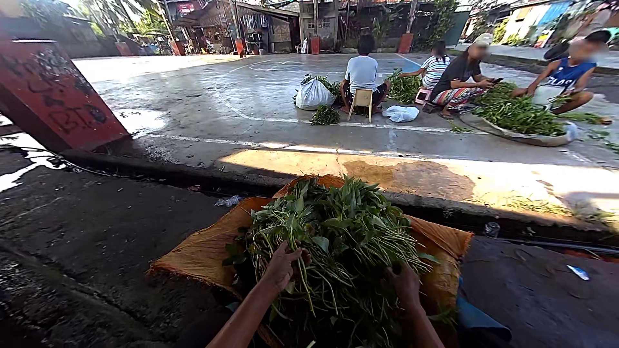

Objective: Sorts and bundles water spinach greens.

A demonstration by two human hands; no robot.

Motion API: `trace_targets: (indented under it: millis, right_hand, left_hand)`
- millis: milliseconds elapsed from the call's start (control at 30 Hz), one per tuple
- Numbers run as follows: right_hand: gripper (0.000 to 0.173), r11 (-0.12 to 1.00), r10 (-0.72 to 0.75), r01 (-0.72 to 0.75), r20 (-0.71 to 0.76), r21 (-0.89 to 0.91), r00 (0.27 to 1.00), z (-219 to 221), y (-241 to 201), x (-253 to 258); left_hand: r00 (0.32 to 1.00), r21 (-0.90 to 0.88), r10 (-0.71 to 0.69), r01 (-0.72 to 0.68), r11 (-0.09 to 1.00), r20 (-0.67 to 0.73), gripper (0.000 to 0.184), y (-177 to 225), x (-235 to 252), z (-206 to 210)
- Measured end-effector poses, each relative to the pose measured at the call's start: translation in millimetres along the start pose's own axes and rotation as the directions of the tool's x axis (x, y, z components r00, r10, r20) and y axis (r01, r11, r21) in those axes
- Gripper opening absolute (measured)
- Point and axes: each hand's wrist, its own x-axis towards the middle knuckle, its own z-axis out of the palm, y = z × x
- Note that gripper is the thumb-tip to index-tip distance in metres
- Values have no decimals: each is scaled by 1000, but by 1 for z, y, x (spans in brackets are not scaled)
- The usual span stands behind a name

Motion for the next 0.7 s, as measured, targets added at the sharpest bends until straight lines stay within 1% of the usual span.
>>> trace_targets:
  millis: [67, 100, 167, 200, 233, 267, 300, 333, 367, 433, 500, 567, 633, 667, 700]
  right_hand:
    - [30, 977, -47, 37, 41, 210, 998, -12, -5, -1]
    - [28, 945, -63, 37, 69, 326, 996, -17, -10, -4]
    - [25, 820, -114, 59, 62, 569, 992, -16, -25, -16]
    - [32, 780, -142, 82, 49, 620, 989, -12, -32, -22]
    - [43, 800, -167, 115, 34, 589, 985, -9, -38, -27]
    - [50, 866, -188, 166, 0, 472, 982, -3, -43, -29]
    - [53, 929, -204, 210, -51, 304, 978, 1, -47, -31]
    - [54, 964, -214, 226, -96, 141, 972, 5, -48, -33]
    - [54, 981, -192, 194, -101, 12, 976, 5, -50, -33]
    - [54, 987, -79, 66, -83, -147, 993, -4, -53, -29]
    - [57, 971, 22, -41, -83, -236, 996, -15, -48, -20]
    - [62, 949, 58, -81, -86, -304, 995, -26, -36, -10]
    - [57, 918, 107, -102, -9, -383, 994, -37, -20, 1]
    - [50, 929, 118, -100, 28, -357, 993, -44, -11, 4]
    - [45, 962, 98, -85, 38, -261, 994, -50, -1, 6]
  left_hand:
    - [1000, -5, 0, 0, 1000, -1, 21, 2, -1, 1]
    - [1000, -9, 0, 0, 1000, 3, 22, 3, -2, 2]
    - [1000, -8, -3, 3, 1000, 17, 25, 3, -3, 5]
    - [1000, -3, -5, 5, 1000, 25, 25, 3, -4, 7]
    - [999, 0, -3, 3, 1000, 34, 25, 2, -4, 9]
    - [999, 0, -1, 1, 1000, 41, 25, 1, -3, 10]
    - [999, 1, -2, 2, 1000, 46, 24, 0, -3, 11]
    - [999, -1, -4, 5, 1000, 51, 24, -1, -3, 12]
    - [999, -7, -7, 7, 1000, 52, 24, -1, -3, 12]
    - [999, -17, -4, 5, 1000, 53, 23, 0, -2, 12]
    - [999, -27, 7, -6, 1000, 50, 23, 1, -2, 11]
    - [999, -33, 12, -11, 999, 45, 22, 2, -3, 11]
    - [999, -35, 10, -9, 999, 41, 22, 2, -4, 11]
    - [999, -32, 9, -8, 999, 43, 23, 2, -4, 10]
    - [999, -32, 11, -9, 999, 46, 23, 3, -5, 11]
